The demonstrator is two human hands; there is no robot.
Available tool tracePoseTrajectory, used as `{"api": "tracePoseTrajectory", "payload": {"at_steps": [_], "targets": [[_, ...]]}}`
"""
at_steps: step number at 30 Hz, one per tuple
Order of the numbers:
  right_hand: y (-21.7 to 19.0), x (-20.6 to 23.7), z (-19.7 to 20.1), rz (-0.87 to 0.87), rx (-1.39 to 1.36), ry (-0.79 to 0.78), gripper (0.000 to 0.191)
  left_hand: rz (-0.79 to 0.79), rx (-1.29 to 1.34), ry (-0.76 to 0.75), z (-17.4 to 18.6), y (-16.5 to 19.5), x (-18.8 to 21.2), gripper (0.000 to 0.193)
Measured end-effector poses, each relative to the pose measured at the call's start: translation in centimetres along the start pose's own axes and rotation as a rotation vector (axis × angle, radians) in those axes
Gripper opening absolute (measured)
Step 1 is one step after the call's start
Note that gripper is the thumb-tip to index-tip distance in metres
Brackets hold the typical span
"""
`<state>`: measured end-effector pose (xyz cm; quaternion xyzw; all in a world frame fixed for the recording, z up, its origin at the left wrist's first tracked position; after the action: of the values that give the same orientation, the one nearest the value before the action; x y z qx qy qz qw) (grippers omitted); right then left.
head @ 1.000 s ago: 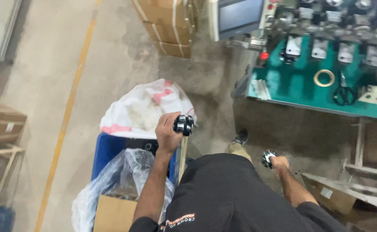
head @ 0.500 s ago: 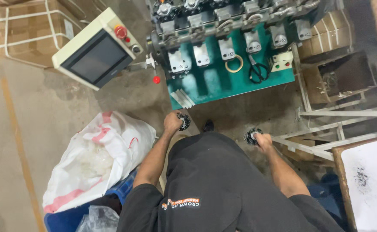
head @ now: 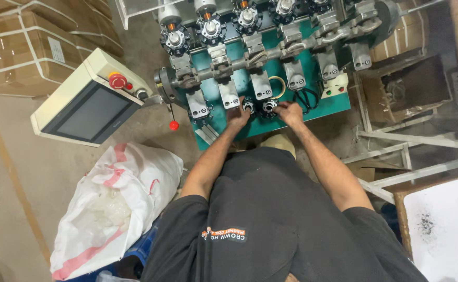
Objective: The person unwraps plastic-wrapped metal rotor parts from a blue bin, carries them to a multi-station machine, and fits them into the machine stations by hand. They use scissors to trim material at a station, handle and turn a part in their hands, and wrap a part in plastic sheet before returning to the machine.
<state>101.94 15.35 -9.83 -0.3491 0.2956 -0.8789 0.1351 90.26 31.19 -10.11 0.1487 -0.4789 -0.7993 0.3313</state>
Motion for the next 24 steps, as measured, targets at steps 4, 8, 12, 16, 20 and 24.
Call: {"api": "tracePoseTrajectory", "payload": {"at_steps": [4, 8, 12, 16, 20, 24], "targets": [[1.8, -1.5, -0.4, -0.083, -0.153, -0.209, 0.024, -0.071, 0.04, 0.028, -0.4, 0.8, 0.8, 0.058], [3.0, -3.0, -0.6, -0.096, -0.21, -0.387, 0.018, -0.288, -0.213, -0.197, -3.7, 4.6, 1.0, 0.075], [4.9, -4.0, 1.0, -0.138, -0.136, -0.524, 0.024, -0.231, -0.467, -0.323, -7.9, 6.2, -0.3, 0.09], [6.6, -4.2, 3.5, -0.172, -0.322, -0.673, 0.027, -0.141, -0.235, -0.232, -10.2, 7.3, -2.0, 0.082], [8.0, -5.0, 5.2, -0.139, -0.633, -0.767, 0.023, -0.112, -0.239, -0.304, -15.6, 9.1, -2.3, 0.085], [12.4, -7.4, 10.1, -0.298, -0.845, -0.617, 0.018, 0.127, 0.257, -0.178, -20.7, 9.9, -3.8, 0.101]]}}
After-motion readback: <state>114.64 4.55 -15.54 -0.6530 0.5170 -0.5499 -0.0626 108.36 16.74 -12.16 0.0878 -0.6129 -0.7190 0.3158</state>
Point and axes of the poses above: each hand's wrist, its own x-axis away from the middle knuckle, its own z-axis out of the back of the hand, y = z × x, the point moved 8 cm from there along -x, towards the middle knuckle, and after that the axes turned 14 degrees about x, right-handed, at the moved point
